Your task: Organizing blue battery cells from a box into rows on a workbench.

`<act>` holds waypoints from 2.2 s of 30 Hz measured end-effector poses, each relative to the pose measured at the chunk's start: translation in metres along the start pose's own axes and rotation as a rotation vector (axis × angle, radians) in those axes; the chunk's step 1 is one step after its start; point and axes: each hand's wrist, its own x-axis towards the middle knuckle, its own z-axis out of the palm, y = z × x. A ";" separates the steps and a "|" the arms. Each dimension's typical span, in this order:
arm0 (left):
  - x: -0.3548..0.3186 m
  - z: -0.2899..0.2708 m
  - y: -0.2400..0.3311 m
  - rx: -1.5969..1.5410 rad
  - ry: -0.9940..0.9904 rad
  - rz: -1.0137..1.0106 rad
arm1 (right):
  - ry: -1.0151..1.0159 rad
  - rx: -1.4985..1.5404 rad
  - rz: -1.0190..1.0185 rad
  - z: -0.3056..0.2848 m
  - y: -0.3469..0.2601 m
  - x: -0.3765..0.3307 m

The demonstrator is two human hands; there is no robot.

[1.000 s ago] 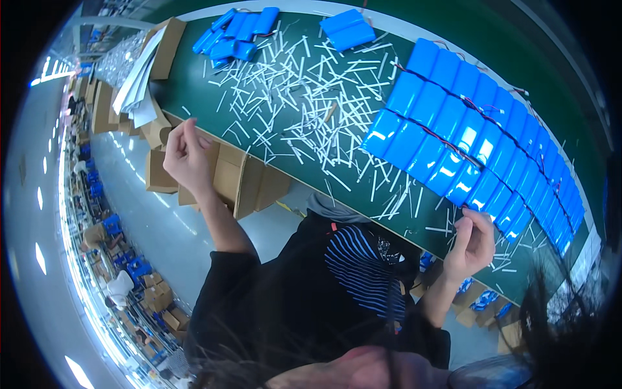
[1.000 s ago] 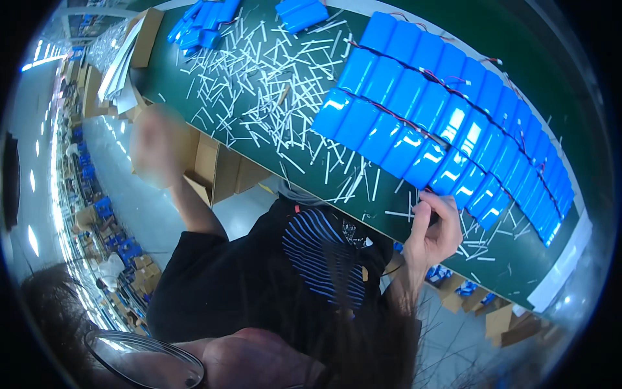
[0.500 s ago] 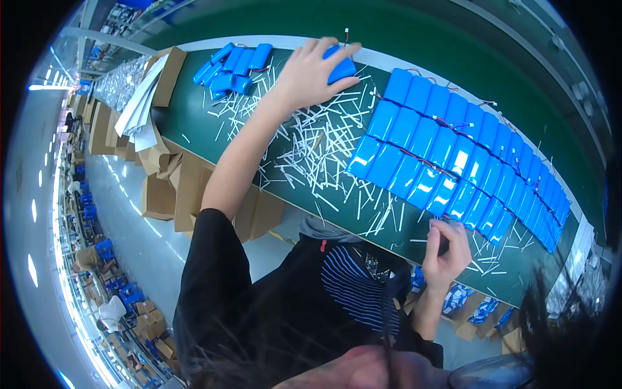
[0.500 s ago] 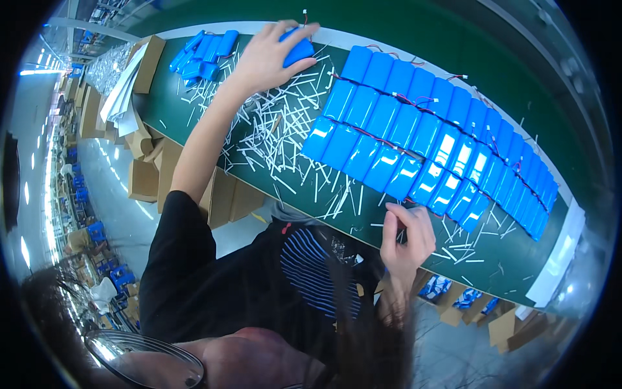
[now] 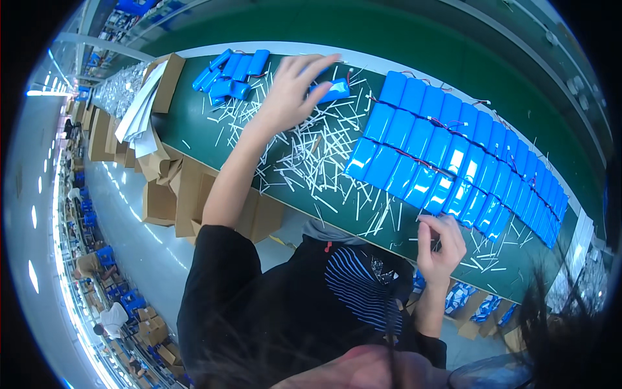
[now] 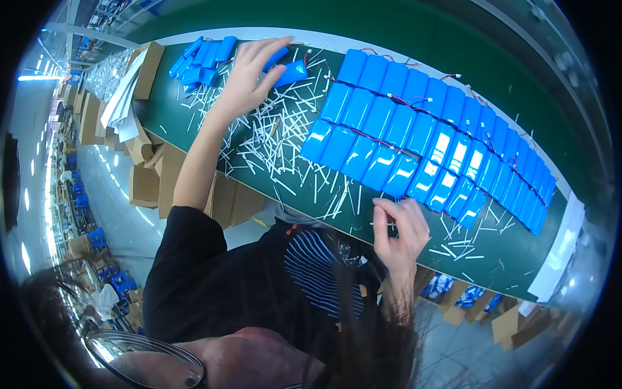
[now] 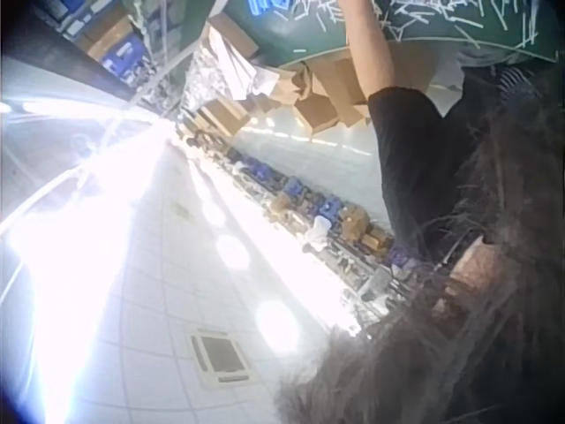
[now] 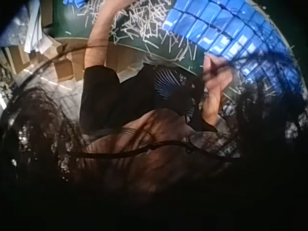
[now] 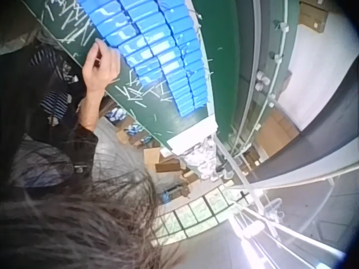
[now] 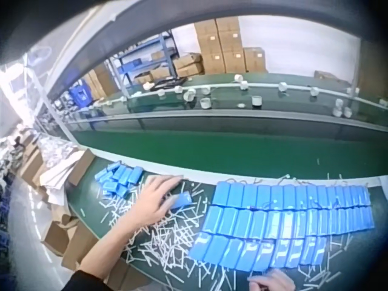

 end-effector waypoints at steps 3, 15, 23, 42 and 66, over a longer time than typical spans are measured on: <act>-0.019 0.002 -0.029 0.002 -0.016 -0.073 | -0.167 0.100 -0.057 0.007 -0.020 0.021; -0.017 0.013 -0.030 -0.414 0.070 -0.166 | -0.382 -0.608 -0.753 0.148 -0.002 0.192; -0.025 0.008 -0.055 -0.446 0.156 -0.113 | -0.575 -0.475 -0.481 0.149 -0.020 0.179; -0.015 -0.010 -0.022 -0.416 -0.209 -0.181 | 0.320 -0.177 0.418 -0.131 0.051 -0.035; 0.000 -0.020 0.207 -0.820 0.054 0.070 | 0.341 -0.358 0.222 -0.140 0.067 -0.042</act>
